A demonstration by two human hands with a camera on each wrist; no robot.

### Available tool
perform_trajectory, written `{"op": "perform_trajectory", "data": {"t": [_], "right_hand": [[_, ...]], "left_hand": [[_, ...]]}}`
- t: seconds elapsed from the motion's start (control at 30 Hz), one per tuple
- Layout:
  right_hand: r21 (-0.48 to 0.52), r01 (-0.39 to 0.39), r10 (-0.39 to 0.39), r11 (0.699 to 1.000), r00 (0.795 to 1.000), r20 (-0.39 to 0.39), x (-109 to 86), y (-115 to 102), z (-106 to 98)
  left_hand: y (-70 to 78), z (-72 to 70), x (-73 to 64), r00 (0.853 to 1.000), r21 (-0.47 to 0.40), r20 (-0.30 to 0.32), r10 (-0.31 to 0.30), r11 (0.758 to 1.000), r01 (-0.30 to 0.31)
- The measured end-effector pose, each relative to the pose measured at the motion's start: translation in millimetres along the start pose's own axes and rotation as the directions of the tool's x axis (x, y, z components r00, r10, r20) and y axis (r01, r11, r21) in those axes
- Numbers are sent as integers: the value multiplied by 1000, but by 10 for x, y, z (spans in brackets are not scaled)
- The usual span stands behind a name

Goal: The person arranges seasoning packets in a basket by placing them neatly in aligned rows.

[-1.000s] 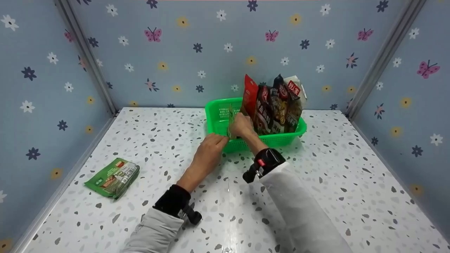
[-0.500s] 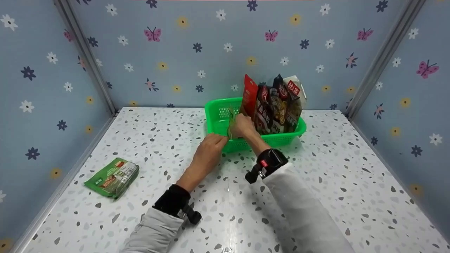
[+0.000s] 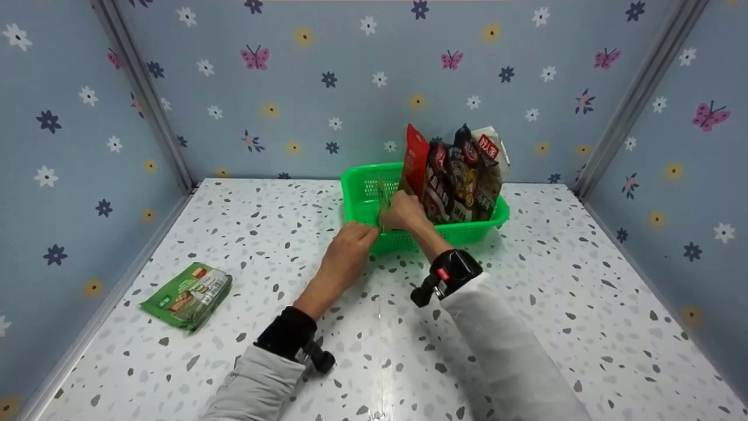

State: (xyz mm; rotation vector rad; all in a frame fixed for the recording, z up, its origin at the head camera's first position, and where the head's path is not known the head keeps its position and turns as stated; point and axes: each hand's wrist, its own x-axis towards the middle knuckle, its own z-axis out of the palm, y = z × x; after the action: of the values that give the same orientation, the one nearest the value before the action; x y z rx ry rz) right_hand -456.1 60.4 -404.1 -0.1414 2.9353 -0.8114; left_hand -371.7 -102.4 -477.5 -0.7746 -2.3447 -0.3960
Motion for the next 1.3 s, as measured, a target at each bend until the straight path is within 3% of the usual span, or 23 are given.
{"op": "perform_trajectory", "data": {"t": [0.33,0.77,1.03,1.3], "right_hand": [[68,20,-20,997,1000,2,-1,9,12],[91,57,-56,994,998,-12,-40,-60,67],[69,99,-99,993,995,-9,-44,-121,91],[49,39,-42,998,997,66,119,-114,62]], "left_hand": [[3,7,-4,999,32,-47,26,999,-24],[22,-17,5,1000,33,12,2,999,-3],[16,-5,0,1000,47,-5,6,999,-6],[-7,8,-7,999,32,-43,32,999,-30]]}}
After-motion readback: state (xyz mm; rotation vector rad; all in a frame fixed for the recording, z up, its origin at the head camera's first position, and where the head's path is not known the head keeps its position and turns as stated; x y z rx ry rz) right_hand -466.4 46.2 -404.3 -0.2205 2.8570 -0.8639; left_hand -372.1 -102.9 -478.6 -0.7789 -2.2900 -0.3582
